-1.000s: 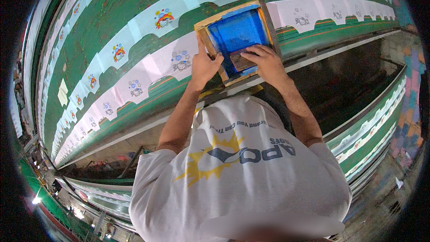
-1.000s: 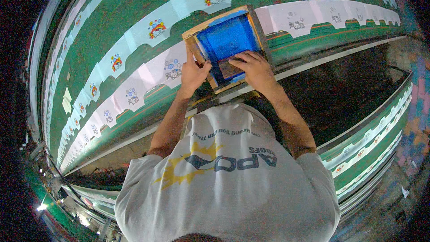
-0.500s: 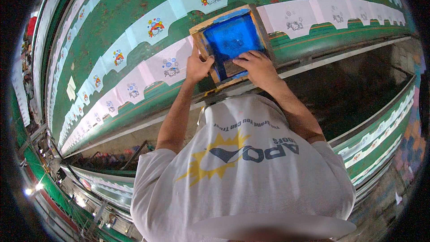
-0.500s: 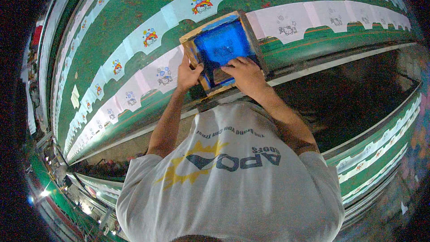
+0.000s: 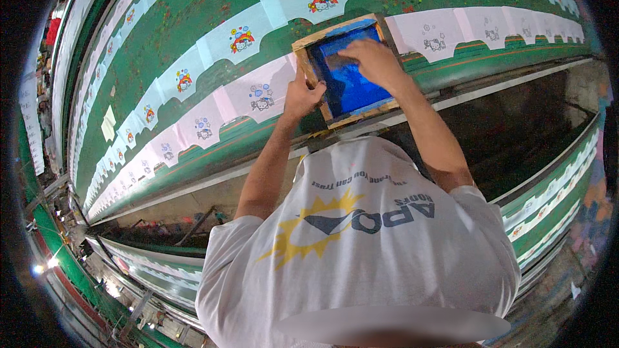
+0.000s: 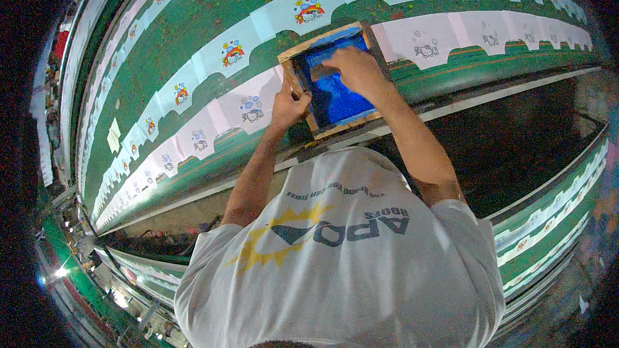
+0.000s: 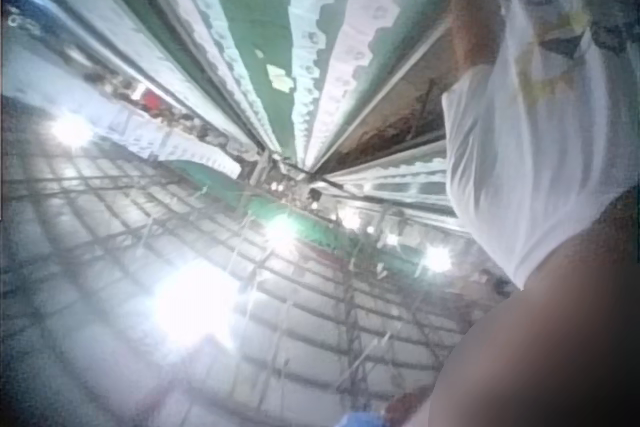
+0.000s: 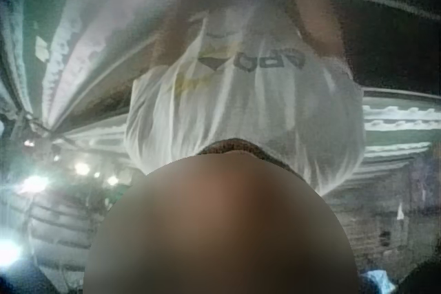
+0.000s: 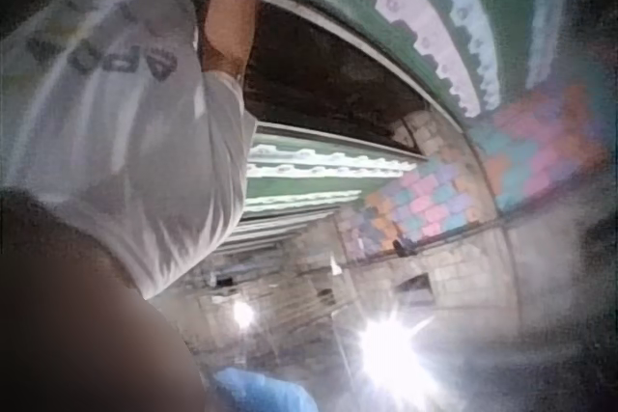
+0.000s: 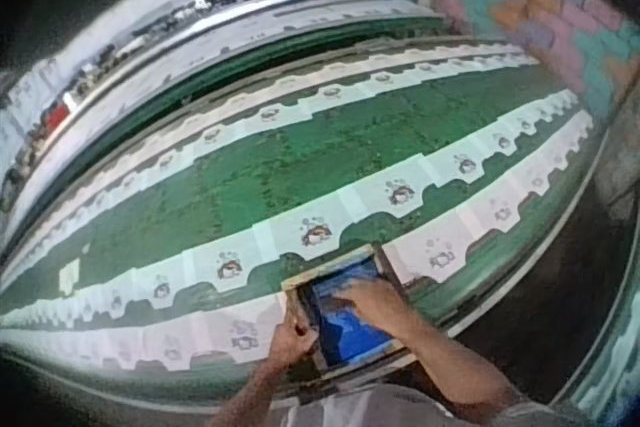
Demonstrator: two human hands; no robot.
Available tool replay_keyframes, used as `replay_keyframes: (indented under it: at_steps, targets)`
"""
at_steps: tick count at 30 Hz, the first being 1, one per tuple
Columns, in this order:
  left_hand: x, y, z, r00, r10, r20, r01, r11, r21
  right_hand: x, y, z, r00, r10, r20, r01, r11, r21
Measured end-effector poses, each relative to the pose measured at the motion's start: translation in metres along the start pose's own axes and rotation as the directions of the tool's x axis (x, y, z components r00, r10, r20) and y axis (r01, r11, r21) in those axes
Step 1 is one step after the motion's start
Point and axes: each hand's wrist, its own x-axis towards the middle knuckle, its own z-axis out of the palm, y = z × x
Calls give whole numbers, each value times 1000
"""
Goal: The person uses a squeegee to spread blue ink across a screen-printing frame held against a wall. They repeatedly pull the squeegee across the screen to distribute ink evenly over the stencil area.
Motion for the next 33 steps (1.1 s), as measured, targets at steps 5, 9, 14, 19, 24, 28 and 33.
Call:
replay_keyframes:
  at_steps: [5, 9, 14, 19, 24, 28, 33]
  targets:
    - [2, -4, 3, 996, -84, 39, 85, 996, -36, -70, -24, 0, 1000, 9, 18, -10, 999, 38]
    - [2, -4, 1, 992, -105, 74, 106, 994, -17, -53, -18, -22, 934, 89, 346, -114, 992, 53]
    - [3, -4, 2, 1000, 2, -11, -2, 998, 59, 16, 3, -18, 988, 27, 150, -35, 998, 49]
    - [4, -2, 1, 1000, -10, -19, 12, 996, 86, 20, 9, -1, 1000, -26, -3, 26, 998, 51]
    - [-3, 7, -2, 996, -77, 52, 81, 994, -74, -53, -14, 11, 998, 65, 11, -65, 998, 7]
    - [-4, 15, -5, 994, -92, 51, 96, 992, -85, -88, -32, 15, 998, 56, -13, -57, 998, -30]
    - [-7, 26, -6, 988, -142, 53, 144, 989, -31, -93, -28, 15, 998, 8, -67, -9, 1000, -17]
